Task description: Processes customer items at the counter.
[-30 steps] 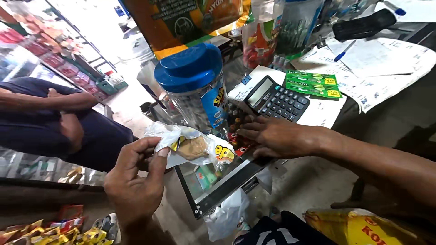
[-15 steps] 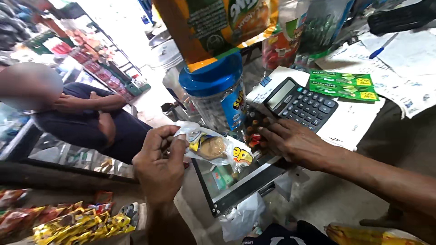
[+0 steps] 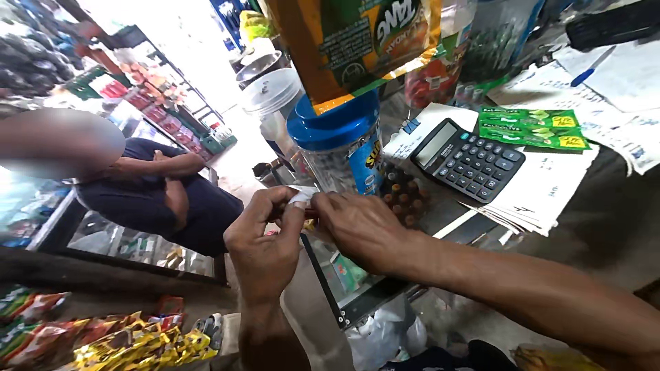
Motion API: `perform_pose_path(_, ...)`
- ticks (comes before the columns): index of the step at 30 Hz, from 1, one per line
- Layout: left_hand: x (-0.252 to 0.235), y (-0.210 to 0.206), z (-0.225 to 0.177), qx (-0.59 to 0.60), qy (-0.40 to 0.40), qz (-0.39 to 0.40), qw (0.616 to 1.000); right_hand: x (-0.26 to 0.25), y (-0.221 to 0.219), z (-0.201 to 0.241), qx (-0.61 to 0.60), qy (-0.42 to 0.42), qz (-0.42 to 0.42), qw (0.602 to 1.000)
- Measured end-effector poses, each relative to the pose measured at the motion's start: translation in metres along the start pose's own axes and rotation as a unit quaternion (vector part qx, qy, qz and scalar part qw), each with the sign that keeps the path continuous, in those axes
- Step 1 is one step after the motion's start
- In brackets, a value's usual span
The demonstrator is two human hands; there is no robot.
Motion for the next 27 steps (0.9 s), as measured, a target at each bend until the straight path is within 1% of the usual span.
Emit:
perform_pose_path(3,-0.002,-0.001,0.002,0.002,0.001,-0.013,1.0,-0.008,-0.018,0.006,0.019,0.055,-0.077,0.995)
perform_pose_path(4,-0.004,-0.002,0.004,0.004,0.003,-0.017,1.0,-0.01,-0.024,0.006,0.02,0.073,-0.091,0.993)
perform_pose_path(6,-0.006,-0.004,0.006,0.015,0.001,-0.019,1.0,-0.016,-0.033,0.006,0.026,0.099,-0.092,0.99)
perform_pose_path(9,-0.008,-0.008,0.009,0.04,-0.025,-0.01,0.999,-0.024,-0.036,0.008,0.021,0.105,-0.054,0.993)
perform_pose_path(11,-0.008,-0.01,0.013,0.052,-0.035,-0.011,0.998,-0.028,-0.036,0.006,0.021,0.108,-0.012,0.994)
perform_pose_path(14,-0.007,-0.008,0.022,0.046,-0.029,-0.021,0.998,-0.029,-0.032,0.001,0.011,0.078,0.096,0.992)
perform_pose_path(15,-0.007,-0.006,0.025,0.038,-0.025,-0.024,0.999,-0.026,-0.027,-0.002,0.0,0.075,0.098,0.992)
perform_pose_path(18,-0.006,-0.002,0.029,0.032,-0.02,-0.031,0.999,-0.015,-0.019,-0.008,-0.023,0.093,0.044,0.994)
perform_pose_path(19,-0.007,-0.002,0.027,0.036,-0.022,-0.032,0.999,-0.013,-0.021,-0.009,-0.025,0.096,0.041,0.994)
perform_pose_path(20,-0.007,-0.003,0.025,0.041,-0.027,-0.032,0.998,-0.013,-0.026,-0.009,-0.023,0.094,0.057,0.994)
perform_pose_path(22,-0.009,-0.006,0.02,0.056,-0.042,-0.026,0.997,-0.016,-0.036,-0.008,-0.022,0.081,0.127,0.988)
perform_pose_path(23,-0.009,-0.007,0.018,0.06,-0.049,-0.025,0.997,-0.017,-0.036,-0.007,-0.028,0.077,0.148,0.986)
perform_pose_path(25,-0.009,-0.006,0.019,0.055,-0.05,-0.028,0.997,-0.013,-0.023,-0.008,-0.053,0.093,0.113,0.988)
perform_pose_path(27,-0.007,-0.002,0.024,0.043,-0.035,-0.034,0.998,0.001,0.001,-0.014,-0.09,0.107,0.067,0.988)
Point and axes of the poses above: each hand's wrist, its own x-axis away from the middle knuckle, its own y-axis out of the back of the hand, z = x × y, the point moved 3 cm from there along -x, towards the middle knuckle, and after that the axes turned 15 degrees about -y, right-handed, at the moved point
